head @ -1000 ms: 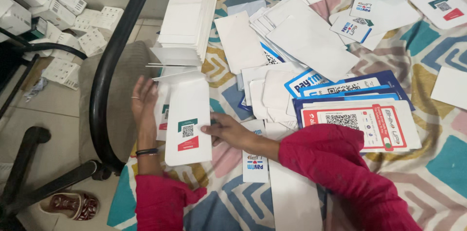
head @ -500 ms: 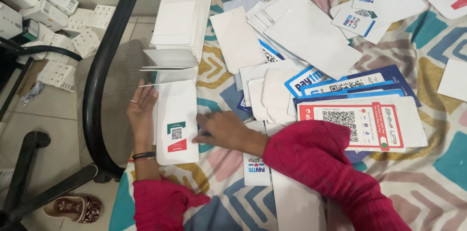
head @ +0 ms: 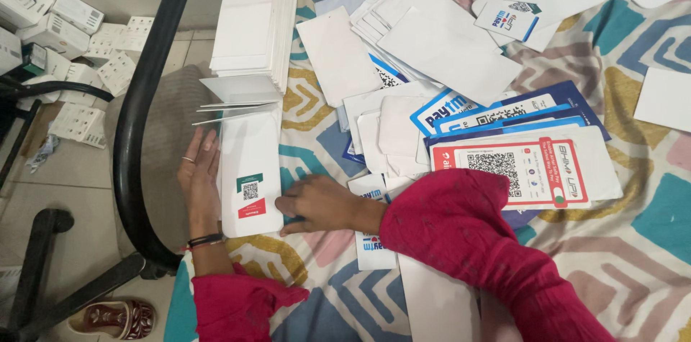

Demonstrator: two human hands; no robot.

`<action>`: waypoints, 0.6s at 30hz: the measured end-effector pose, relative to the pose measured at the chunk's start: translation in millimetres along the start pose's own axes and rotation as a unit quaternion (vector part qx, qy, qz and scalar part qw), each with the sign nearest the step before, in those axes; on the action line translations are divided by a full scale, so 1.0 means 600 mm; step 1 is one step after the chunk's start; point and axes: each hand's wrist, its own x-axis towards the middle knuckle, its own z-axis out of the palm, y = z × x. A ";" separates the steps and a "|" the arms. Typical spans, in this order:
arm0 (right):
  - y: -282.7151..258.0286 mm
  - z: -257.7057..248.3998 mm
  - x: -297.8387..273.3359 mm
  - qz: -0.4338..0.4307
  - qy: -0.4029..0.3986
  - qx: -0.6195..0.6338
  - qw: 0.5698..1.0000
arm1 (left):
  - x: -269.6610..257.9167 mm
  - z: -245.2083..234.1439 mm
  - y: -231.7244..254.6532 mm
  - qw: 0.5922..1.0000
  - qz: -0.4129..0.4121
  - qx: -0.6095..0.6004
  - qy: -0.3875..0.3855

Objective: The person inserts printed QR code cards into white paper sleeves and stacks the completed packs on a patterned bedspread. The person handles the sleeves and cards by hand, repeatedly picking up a sleeve, inserting a card, and placing the finished pack into a growing stack.

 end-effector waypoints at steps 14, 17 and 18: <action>-0.004 0.013 0.029 0.082 0.016 -0.005 0.997 | 0.011 -0.005 -0.040 0.966 0.090 0.235 -0.051; -0.002 0.010 0.032 0.104 0.011 0.027 0.994 | 0.001 0.003 -0.031 0.958 0.079 0.273 -0.042; -0.004 0.011 0.030 0.087 0.032 0.005 0.996 | -0.001 0.008 -0.026 0.954 0.094 0.283 -0.038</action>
